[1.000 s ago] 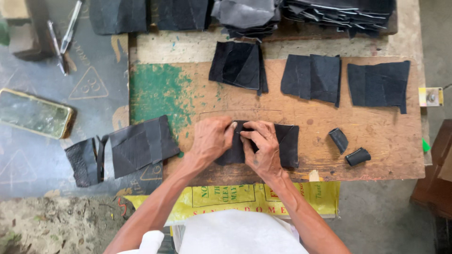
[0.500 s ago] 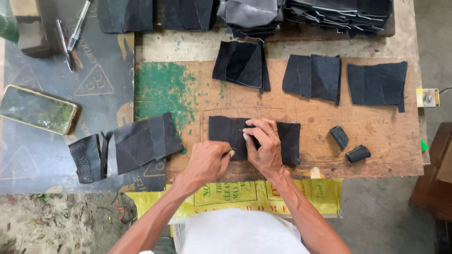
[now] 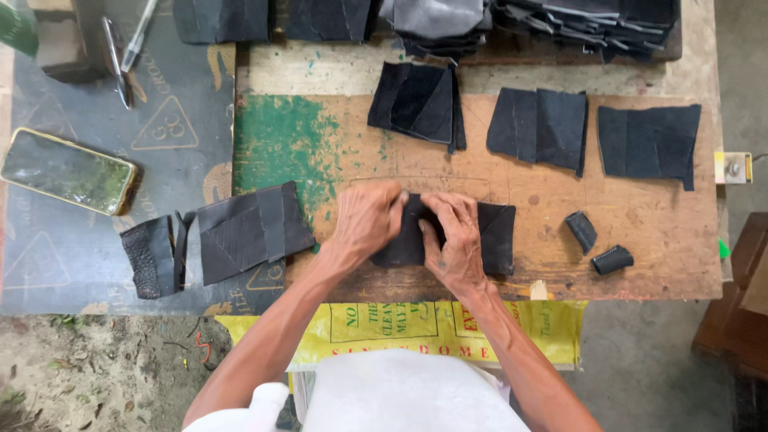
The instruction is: The person aligns and folds black leather pieces on a wooden workbench, then attaches a narrow strip to the edge of a larger piece. They repeat this process with additional pieces, stacking completed units on the table.
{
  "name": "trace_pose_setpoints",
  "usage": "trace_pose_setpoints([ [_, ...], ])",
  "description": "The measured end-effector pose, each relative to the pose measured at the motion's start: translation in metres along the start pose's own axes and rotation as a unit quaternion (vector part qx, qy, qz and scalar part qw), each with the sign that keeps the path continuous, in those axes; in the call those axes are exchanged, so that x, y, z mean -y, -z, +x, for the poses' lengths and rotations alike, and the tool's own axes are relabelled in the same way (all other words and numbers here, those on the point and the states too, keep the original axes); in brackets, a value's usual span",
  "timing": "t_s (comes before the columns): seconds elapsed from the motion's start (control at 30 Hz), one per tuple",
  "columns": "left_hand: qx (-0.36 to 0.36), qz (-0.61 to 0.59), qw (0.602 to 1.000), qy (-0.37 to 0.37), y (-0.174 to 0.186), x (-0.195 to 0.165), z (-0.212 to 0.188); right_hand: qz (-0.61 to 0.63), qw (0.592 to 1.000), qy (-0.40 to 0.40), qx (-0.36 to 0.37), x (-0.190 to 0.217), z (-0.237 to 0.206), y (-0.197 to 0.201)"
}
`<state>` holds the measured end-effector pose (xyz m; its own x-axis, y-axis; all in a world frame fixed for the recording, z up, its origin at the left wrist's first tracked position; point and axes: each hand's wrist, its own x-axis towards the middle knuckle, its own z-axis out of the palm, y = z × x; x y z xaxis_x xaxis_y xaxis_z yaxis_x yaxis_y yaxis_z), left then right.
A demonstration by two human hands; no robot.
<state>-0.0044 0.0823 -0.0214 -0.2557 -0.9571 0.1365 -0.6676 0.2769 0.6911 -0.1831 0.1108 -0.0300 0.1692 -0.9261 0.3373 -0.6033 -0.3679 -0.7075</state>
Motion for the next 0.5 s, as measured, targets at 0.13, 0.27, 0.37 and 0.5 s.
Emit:
trace_pose_setpoints([
  [0.13, 0.037, -0.037, 0.998, -0.027, 0.019, -0.015, -0.009, -0.017, 1.0, 0.017, 0.007, 0.0, 0.001, 0.001],
  [0.27, 0.259, -0.034, 0.965, 0.013, 0.047, -0.015, -0.066, -0.009, 1.0, 0.018, 0.015, 0.0, 0.003, 0.002],
  [0.37, 0.105, -0.051, 0.99, 0.074, 0.039, -0.01, -0.078, 0.005, 0.999, 0.038, 0.017, 0.002, 0.001, 0.002],
  [0.5, -0.013, -0.01, 0.998, 0.059, 0.01, -0.014, -0.065, 0.029, 0.998, 0.046, 0.021, 0.002, 0.001, -0.001],
])
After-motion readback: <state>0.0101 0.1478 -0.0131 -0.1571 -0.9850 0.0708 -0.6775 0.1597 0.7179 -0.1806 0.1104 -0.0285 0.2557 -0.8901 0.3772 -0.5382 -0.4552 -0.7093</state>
